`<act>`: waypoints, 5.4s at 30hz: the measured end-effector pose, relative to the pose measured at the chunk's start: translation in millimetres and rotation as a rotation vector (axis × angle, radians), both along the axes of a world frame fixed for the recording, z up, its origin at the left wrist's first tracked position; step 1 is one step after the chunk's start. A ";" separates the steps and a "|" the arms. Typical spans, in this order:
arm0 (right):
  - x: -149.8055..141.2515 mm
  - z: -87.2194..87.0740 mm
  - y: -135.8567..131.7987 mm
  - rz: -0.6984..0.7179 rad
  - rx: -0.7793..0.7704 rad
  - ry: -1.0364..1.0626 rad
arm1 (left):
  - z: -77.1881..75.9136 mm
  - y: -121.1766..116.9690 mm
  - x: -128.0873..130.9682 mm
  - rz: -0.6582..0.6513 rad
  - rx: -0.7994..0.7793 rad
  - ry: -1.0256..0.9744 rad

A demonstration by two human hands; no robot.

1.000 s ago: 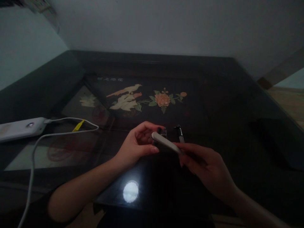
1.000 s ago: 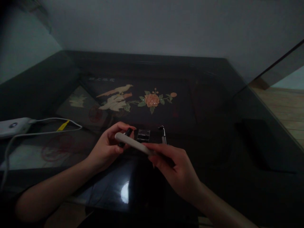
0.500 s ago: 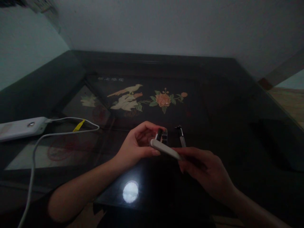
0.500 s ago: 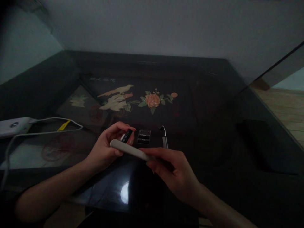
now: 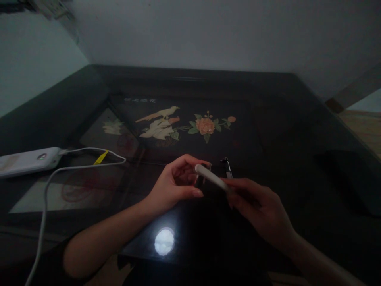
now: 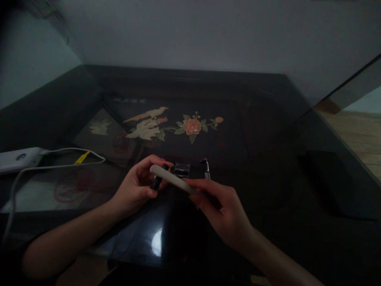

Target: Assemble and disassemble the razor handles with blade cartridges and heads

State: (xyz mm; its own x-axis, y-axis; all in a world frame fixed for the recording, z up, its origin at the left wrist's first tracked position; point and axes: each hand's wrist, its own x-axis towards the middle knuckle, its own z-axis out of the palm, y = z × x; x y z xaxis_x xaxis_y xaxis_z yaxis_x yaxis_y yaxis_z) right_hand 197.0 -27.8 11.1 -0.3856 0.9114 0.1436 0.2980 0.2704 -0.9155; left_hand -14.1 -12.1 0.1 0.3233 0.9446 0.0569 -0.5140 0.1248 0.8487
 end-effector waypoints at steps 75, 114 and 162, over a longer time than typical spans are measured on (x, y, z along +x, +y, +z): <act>-2.0 -3.8 -2.3 -0.014 -0.098 0.031 | 1.4 0.4 -1.6 0.055 0.078 0.108; -3.4 0.2 -3.3 0.119 0.064 -0.062 | -2.6 -1.5 1.9 0.102 0.010 0.014; -6.3 3.1 -5.9 0.091 -0.012 -0.137 | -1.9 -1.6 2.6 0.059 -0.043 -0.017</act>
